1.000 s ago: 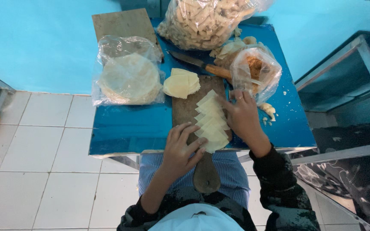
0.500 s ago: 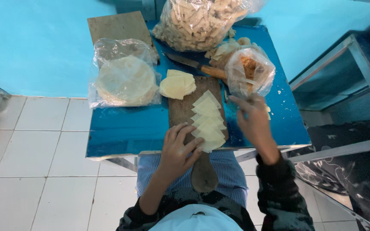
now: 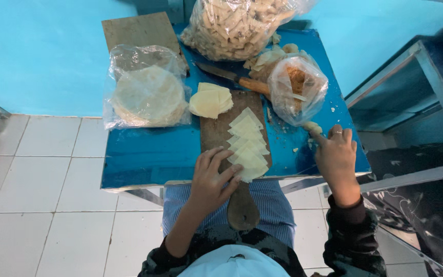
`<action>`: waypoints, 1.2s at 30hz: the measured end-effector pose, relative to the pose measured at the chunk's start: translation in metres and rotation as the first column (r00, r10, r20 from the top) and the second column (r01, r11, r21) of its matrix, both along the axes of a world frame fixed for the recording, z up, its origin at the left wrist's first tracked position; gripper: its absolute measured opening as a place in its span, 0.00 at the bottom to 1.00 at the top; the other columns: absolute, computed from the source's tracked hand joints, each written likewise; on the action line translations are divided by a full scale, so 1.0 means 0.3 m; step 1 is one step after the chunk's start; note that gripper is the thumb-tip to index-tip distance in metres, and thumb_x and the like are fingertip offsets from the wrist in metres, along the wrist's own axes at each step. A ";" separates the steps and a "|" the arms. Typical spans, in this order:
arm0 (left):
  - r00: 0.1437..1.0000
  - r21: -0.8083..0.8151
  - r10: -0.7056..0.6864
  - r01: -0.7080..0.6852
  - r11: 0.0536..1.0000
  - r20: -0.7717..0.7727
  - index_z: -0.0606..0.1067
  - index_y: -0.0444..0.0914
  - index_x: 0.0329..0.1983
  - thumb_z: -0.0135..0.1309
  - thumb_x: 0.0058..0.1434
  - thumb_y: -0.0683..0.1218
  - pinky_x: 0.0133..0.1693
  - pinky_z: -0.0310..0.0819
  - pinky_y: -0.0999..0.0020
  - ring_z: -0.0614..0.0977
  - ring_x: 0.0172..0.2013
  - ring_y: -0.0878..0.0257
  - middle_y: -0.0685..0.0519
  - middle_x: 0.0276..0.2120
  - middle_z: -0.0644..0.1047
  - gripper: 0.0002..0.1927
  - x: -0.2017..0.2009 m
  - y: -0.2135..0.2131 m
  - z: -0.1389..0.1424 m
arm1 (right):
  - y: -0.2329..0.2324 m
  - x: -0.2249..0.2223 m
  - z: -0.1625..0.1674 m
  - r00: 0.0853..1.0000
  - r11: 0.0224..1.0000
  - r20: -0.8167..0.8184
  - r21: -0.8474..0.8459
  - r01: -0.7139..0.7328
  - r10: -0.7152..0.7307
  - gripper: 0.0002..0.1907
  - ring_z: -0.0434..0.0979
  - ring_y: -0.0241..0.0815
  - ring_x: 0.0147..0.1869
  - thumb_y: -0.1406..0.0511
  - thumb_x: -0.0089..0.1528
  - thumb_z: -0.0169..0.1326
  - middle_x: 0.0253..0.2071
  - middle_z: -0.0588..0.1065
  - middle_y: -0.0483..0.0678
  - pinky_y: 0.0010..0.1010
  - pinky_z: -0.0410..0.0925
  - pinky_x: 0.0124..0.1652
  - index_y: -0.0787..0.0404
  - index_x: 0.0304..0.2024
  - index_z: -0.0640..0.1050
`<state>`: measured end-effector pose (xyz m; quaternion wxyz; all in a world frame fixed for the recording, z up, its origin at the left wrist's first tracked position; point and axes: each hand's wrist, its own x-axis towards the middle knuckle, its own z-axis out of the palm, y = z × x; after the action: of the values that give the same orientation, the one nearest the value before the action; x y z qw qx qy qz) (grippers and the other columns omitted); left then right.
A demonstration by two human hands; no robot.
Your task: The person cuts a round white dough block into slices with a knife on a wooden board, then folds the slices and spoons brown filling from a plastic bag onto them, pressing the pieces closed by hand on the board.
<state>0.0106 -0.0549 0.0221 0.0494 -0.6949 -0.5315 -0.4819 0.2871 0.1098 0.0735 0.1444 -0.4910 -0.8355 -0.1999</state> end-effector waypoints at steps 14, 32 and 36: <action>1.000 -0.004 -0.004 0.004 1.000 -0.003 0.81 0.41 0.46 0.59 0.64 0.48 0.61 0.64 0.42 0.71 0.62 0.43 0.45 0.57 0.74 0.10 0.000 -0.003 0.004 | 0.085 -0.363 0.015 0.736 0.761 -0.362 -0.099 -0.641 0.572 0.29 0.69 0.56 0.50 0.75 0.59 0.53 0.42 0.69 0.55 0.46 0.65 0.51 0.54 0.63 0.78; 1.000 -0.006 0.002 -0.003 1.000 -0.005 0.82 0.42 0.46 0.59 0.62 0.48 0.61 0.64 0.43 0.72 0.62 0.43 0.45 0.57 0.74 0.11 0.003 -0.004 0.005 | 0.047 -0.359 0.004 0.833 0.842 -0.160 -0.025 -0.539 0.529 0.33 0.68 0.59 0.55 0.71 0.54 0.56 0.47 0.69 0.56 0.49 0.65 0.54 0.50 0.64 0.77; 1.000 -0.010 -0.002 0.002 1.000 0.001 0.82 0.42 0.47 0.59 0.61 0.47 0.61 0.64 0.43 0.72 0.62 0.43 0.45 0.57 0.74 0.12 0.001 -0.007 -0.001 | 0.009 -0.350 0.004 0.881 0.886 -0.167 -0.074 -0.459 0.442 0.30 0.68 0.58 0.54 0.70 0.55 0.57 0.47 0.69 0.55 0.49 0.64 0.50 0.51 0.61 0.78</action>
<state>0.0111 -0.0571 0.0219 0.0452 -0.6952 -0.5334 -0.4798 0.1820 0.1126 0.0748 0.2196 -0.3037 -0.9239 -0.0776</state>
